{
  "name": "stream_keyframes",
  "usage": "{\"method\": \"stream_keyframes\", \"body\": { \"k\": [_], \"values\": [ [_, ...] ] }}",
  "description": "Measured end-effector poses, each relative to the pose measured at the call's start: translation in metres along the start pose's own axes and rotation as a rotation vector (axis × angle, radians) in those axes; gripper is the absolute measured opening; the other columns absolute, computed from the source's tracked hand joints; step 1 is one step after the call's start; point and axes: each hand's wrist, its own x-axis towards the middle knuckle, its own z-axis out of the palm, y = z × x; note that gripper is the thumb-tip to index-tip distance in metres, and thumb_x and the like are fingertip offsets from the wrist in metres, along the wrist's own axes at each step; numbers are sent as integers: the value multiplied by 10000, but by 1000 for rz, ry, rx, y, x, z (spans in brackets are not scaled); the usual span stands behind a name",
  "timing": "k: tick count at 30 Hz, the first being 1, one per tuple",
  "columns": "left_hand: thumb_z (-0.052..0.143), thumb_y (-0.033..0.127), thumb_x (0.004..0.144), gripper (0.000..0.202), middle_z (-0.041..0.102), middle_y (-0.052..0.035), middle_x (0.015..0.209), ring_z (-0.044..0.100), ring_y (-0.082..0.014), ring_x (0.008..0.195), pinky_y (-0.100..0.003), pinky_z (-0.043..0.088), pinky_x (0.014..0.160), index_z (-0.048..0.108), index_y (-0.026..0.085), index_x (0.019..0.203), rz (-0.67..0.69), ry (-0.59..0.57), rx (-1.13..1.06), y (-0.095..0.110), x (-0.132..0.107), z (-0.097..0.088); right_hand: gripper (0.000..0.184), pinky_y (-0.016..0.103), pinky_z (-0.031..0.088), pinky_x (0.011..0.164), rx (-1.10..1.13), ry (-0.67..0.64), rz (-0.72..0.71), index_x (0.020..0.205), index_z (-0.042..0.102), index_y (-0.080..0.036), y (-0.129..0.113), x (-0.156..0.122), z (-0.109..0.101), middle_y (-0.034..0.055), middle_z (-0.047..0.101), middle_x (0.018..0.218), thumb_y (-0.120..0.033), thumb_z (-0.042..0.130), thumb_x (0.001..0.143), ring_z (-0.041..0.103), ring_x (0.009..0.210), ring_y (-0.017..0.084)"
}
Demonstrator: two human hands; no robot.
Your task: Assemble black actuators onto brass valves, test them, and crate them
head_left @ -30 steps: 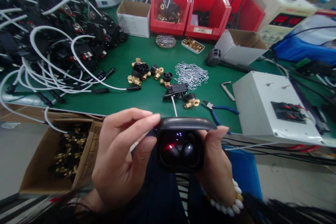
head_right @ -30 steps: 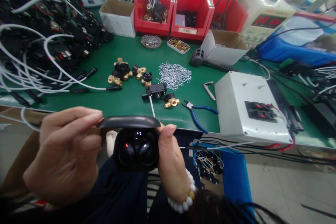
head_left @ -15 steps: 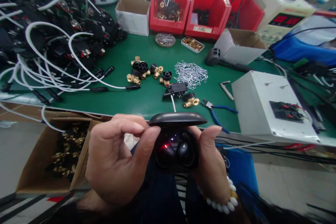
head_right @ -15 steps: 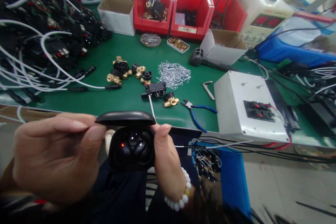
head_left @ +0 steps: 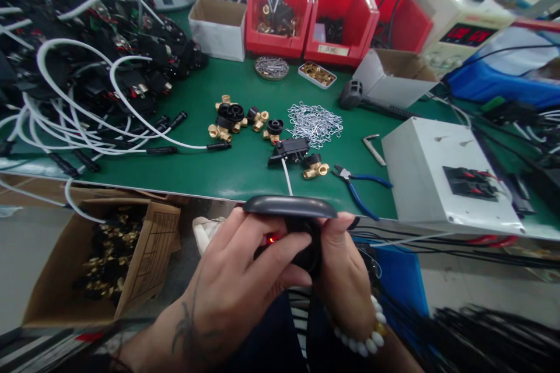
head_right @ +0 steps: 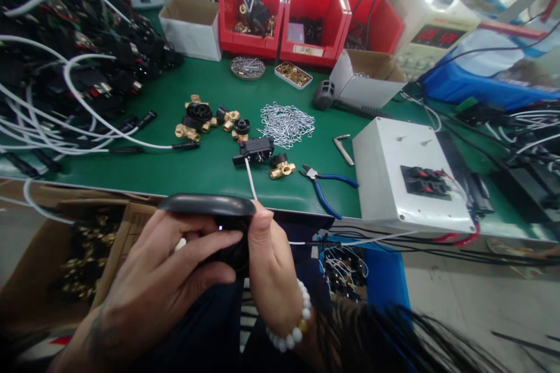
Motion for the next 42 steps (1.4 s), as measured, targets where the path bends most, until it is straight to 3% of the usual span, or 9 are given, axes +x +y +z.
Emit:
{"method": "stream_keyframes", "body": {
  "k": [6, 14, 18, 22, 29, 33, 38, 42],
  "values": [
    [571, 320, 966, 169, 658, -49, 972, 581, -188, 906, -268, 541, 776, 657, 205, 1057, 7, -107, -47, -3, 2, -6, 502, 318, 541, 898, -41, -35, -92, 1192, 715, -300, 1, -2, 1, 32, 748, 1089, -555, 317, 1022, 678, 1061, 219],
    [603, 224, 947, 90, 691, -33, 969, 627, -195, 960, -313, 551, 840, 626, 226, 1034, -25, -112, -115, 0, 1, -4, 561, 303, 541, 821, -94, -73, -129, 1222, 685, -271, 4, -3, 0, 36, 741, 1111, -573, 254, 1026, 677, 1045, 215],
    [664, 137, 893, 141, 715, -10, 951, 631, -156, 878, -286, 524, 824, 656, 205, 1016, 59, 15, -178, -2, -6, -1, 600, 321, 539, 864, -107, -13, -82, 1139, 726, -280, 2, 0, -1, 40, 749, 1079, -621, 251, 1004, 672, 1062, 232],
    [698, 70, 850, 250, 704, -42, 1009, 628, -172, 952, -324, 507, 901, 654, 164, 1076, 131, 116, -165, -3, -16, 3, 581, 336, 542, 890, -38, -32, -67, 1146, 720, -281, 0, 0, -1, 41, 746, 1090, -607, 258, 1010, 665, 1087, 237],
    [693, 178, 894, 145, 703, -49, 964, 605, -181, 960, -316, 478, 928, 666, 147, 1033, 71, 191, -101, 2, -14, 13, 616, 346, 533, 934, 91, -93, -51, 1130, 716, -293, -3, -1, -1, 37, 730, 1123, -657, 240, 988, 656, 1105, 229],
    [609, 331, 955, 215, 679, -65, 1010, 610, -181, 984, -305, 472, 948, 678, 150, 1048, 67, 188, -32, 1, -12, 11, 654, 364, 543, 925, 123, -94, -19, 1112, 717, -276, -5, 0, -1, 49, 730, 1111, -685, 226, 975, 659, 1087, 236],
    [605, 359, 948, 177, 640, -33, 969, 642, -169, 916, -307, 547, 803, 638, 214, 1043, -109, 318, -73, -6, -22, 1, 695, 397, 560, 880, 161, -89, -1, 1026, 733, -242, -4, 3, 0, 80, 730, 1012, -733, 247, 944, 674, 1020, 250],
    [671, 472, 881, 329, 689, -51, 1049, 686, -240, 1005, -374, 602, 747, 622, 273, 1138, -222, 185, -103, -5, -34, 3, 708, 393, 572, 855, 151, -77, -3, 984, 733, -221, 2, 4, -1, 91, 721, 957, -744, 258, 936, 680, 988, 248]
  ]
}}
